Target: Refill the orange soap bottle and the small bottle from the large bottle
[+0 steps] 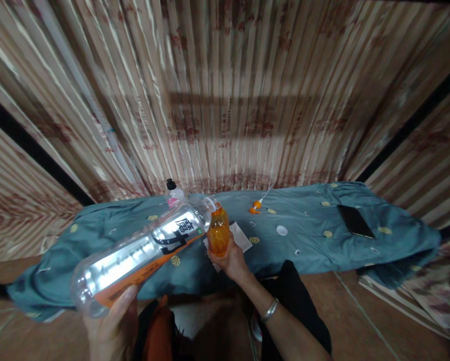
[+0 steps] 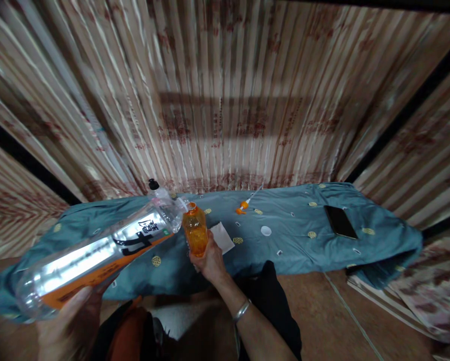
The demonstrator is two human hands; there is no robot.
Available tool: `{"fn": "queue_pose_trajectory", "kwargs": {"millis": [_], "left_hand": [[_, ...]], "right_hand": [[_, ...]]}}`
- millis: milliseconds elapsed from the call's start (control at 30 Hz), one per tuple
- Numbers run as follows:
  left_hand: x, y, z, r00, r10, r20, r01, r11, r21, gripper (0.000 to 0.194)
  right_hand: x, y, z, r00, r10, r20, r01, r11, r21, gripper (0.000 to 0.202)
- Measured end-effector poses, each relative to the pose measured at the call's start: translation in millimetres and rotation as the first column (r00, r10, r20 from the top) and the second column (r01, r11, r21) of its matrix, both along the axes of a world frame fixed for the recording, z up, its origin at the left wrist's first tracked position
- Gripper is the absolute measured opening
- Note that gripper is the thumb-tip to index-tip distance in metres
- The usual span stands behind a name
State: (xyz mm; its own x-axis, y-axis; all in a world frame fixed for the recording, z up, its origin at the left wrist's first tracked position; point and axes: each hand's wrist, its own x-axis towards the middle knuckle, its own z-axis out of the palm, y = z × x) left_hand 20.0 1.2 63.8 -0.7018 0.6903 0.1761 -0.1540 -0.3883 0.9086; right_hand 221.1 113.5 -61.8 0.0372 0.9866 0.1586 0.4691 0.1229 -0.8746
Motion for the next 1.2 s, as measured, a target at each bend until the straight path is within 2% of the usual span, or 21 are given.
{"fn": "queue_pose_trajectory", "kwargs": {"millis": [167, 367, 500, 700, 967, 1200], "left_hand": [[-3, 1, -2.8, 0.999, -0.031, -0.019, 0.031, 0.999, 0.032, 0.069], [1, -1, 1.1, 1.000, -0.001, -0.011, 0.001, 1.000, 0.017, 0.068], [2, -1, 1.7, 1.000, -0.022, -0.017, 0.022, 0.999, 0.038, 0.069], [9, 0, 8.8, 1.000, 0.009, 0.011, -0.009, 0.999, 0.045, 0.065], [2, 0, 0.6, 0.999, -0.024, -0.030, 0.025, 0.999, 0.030, 0.071], [4, 2, 6.0, 0.999, 0.036, 0.009, -0.036, 0.999, -0.013, 0.069]], "right_hand": [[0, 0, -1.4, 1.000, 0.001, 0.001, -0.001, 1.000, 0.016, 0.071], [-1, 1, -5.8, 1.000, -0.019, -0.005, 0.019, 0.999, 0.044, 0.074], [-1, 0, -3.8, 1.000, -0.011, -0.011, 0.011, 0.999, 0.036, 0.074], [0, 0, -1.4, 0.999, 0.006, -0.041, -0.003, 0.998, 0.060, 0.069], [1, -2, 5.3, 1.000, 0.009, -0.018, -0.009, 1.000, -0.029, 0.073], [1, -3, 7.4, 1.000, -0.004, -0.010, 0.003, 0.998, -0.057, 0.074]]}}
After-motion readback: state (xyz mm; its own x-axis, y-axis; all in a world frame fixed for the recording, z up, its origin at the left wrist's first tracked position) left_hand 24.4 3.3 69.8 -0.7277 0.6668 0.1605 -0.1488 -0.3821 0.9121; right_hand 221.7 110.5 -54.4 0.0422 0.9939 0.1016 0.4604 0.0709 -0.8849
